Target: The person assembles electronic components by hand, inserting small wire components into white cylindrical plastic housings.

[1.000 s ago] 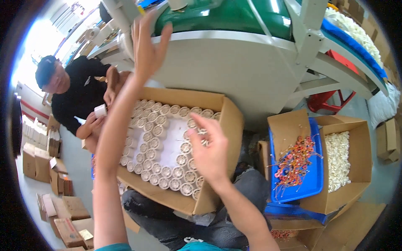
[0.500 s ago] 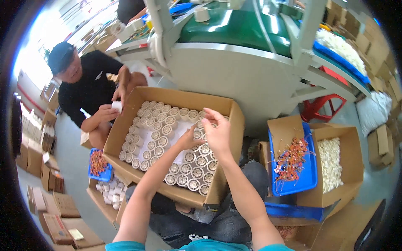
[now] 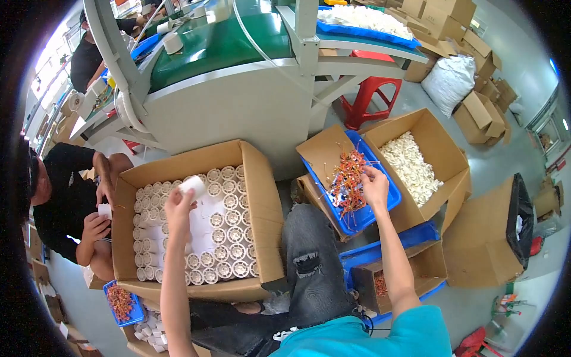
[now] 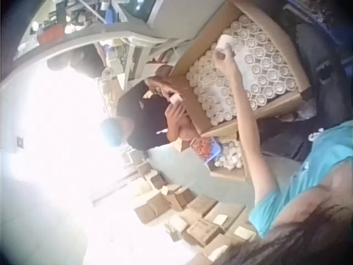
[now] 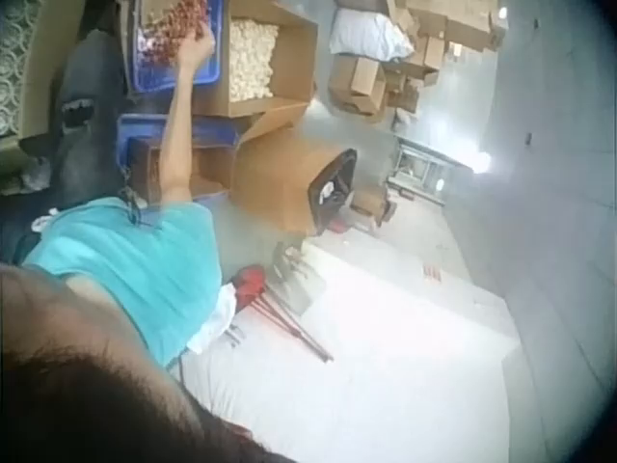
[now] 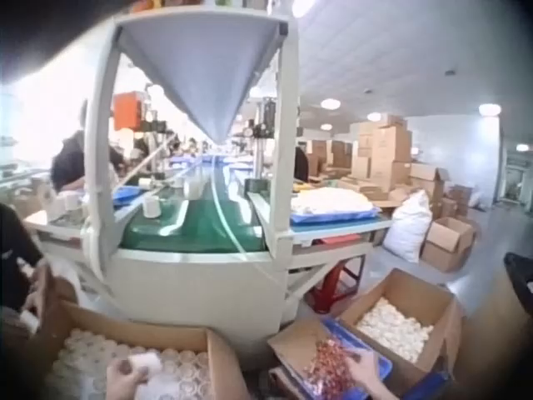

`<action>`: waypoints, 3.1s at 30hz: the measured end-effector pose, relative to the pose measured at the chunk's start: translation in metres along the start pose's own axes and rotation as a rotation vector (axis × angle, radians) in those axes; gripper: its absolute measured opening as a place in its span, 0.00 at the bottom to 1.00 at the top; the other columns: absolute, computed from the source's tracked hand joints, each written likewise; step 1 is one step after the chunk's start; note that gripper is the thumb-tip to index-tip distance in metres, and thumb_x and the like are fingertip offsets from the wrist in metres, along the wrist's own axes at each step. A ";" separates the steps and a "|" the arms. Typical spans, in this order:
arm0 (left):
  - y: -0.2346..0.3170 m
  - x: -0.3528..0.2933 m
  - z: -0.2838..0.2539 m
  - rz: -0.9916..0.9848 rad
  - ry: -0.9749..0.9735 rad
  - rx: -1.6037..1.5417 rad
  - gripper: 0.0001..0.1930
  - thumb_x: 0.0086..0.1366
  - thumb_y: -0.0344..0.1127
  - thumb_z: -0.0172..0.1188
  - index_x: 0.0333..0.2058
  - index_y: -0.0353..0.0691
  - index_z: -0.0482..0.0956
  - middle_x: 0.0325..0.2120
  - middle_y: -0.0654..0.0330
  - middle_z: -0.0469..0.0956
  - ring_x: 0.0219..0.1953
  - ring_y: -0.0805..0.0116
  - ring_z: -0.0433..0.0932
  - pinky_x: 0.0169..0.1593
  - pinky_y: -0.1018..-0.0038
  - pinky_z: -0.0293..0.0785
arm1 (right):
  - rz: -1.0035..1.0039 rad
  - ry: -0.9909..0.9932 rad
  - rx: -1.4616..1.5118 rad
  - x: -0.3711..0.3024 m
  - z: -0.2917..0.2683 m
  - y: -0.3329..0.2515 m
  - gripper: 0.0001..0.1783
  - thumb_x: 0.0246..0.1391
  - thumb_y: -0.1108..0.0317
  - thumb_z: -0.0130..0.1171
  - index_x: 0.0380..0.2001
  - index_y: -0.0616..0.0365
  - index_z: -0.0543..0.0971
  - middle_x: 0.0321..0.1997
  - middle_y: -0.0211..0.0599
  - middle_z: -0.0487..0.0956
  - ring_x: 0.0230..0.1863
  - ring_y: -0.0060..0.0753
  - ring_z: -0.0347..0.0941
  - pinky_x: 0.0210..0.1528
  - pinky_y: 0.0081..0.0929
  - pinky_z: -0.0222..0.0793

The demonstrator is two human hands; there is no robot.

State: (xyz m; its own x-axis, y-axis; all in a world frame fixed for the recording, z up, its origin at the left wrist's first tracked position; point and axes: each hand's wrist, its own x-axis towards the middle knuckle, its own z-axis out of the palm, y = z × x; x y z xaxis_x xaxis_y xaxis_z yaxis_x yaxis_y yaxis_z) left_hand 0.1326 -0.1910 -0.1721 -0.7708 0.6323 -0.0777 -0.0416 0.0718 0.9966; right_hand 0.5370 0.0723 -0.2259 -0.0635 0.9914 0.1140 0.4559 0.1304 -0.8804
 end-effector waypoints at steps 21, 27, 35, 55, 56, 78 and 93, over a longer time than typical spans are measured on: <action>-0.002 -0.101 -0.021 -0.179 -0.168 -0.631 0.29 0.54 0.22 0.65 0.55 0.32 0.67 0.46 0.54 0.75 0.44 0.69 0.75 0.46 0.74 0.71 | -0.201 -0.053 -0.518 0.001 0.041 -0.031 0.13 0.43 0.65 0.69 0.33 0.61 0.83 0.34 0.48 0.83 0.36 0.47 0.81 0.38 0.39 0.74; -0.002 -0.099 -0.026 -0.175 -0.236 -0.719 0.32 0.56 0.25 0.65 0.59 0.31 0.62 0.50 0.56 0.72 0.53 0.68 0.70 0.57 0.73 0.64 | -0.400 0.134 -0.292 -0.005 0.004 -0.091 0.12 0.46 0.74 0.67 0.36 0.64 0.83 0.28 0.41 0.83 0.27 0.28 0.79 0.33 0.27 0.75; 0.008 -0.102 -0.034 0.074 -0.322 -0.329 0.37 0.48 0.31 0.73 0.57 0.32 0.69 0.43 0.63 0.75 0.42 0.75 0.75 0.47 0.76 0.72 | -0.021 -0.869 0.548 -0.093 0.094 -0.209 0.16 0.58 0.76 0.57 0.49 0.73 0.76 0.40 0.46 0.81 0.38 0.34 0.82 0.42 0.25 0.80; 0.029 -0.097 -0.076 0.410 -0.063 0.367 0.27 0.46 0.27 0.73 0.46 0.36 0.72 0.41 0.58 0.80 0.43 0.68 0.79 0.48 0.71 0.75 | -0.664 -0.601 0.438 -0.151 0.195 -0.224 0.11 0.46 0.79 0.62 0.37 0.65 0.83 0.37 0.43 0.82 0.35 0.39 0.80 0.38 0.29 0.76; 0.030 -0.097 -0.068 0.412 0.054 0.445 0.27 0.47 0.27 0.74 0.46 0.36 0.72 0.40 0.57 0.79 0.41 0.66 0.79 0.46 0.71 0.74 | -0.631 -0.577 0.490 -0.148 0.187 -0.229 0.12 0.45 0.80 0.64 0.36 0.64 0.84 0.37 0.42 0.82 0.35 0.38 0.80 0.37 0.28 0.76; 0.000 -0.094 -0.045 0.749 0.206 0.582 0.27 0.47 0.24 0.73 0.45 0.39 0.70 0.36 0.56 0.77 0.37 0.58 0.77 0.42 0.68 0.73 | -1.005 -0.521 0.557 -0.182 0.178 -0.225 0.15 0.44 0.84 0.64 0.39 0.64 0.81 0.38 0.40 0.79 0.34 0.36 0.79 0.34 0.27 0.77; -0.011 -0.093 -0.032 0.826 0.101 0.703 0.28 0.41 0.21 0.67 0.44 0.40 0.71 0.36 0.54 0.76 0.37 0.51 0.75 0.40 0.61 0.69 | -0.836 -0.832 0.360 -0.190 0.187 -0.220 0.10 0.38 0.73 0.68 0.30 0.57 0.85 0.44 0.41 0.77 0.47 0.43 0.74 0.50 0.36 0.70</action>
State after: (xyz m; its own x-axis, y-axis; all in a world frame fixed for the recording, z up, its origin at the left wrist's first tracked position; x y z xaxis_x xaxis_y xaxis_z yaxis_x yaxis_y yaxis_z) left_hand 0.1844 -0.2751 -0.1749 -0.4437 0.6239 0.6433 0.8616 0.0995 0.4977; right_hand 0.2827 -0.1453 -0.1405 -0.8238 0.2828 0.4914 -0.2585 0.5841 -0.7694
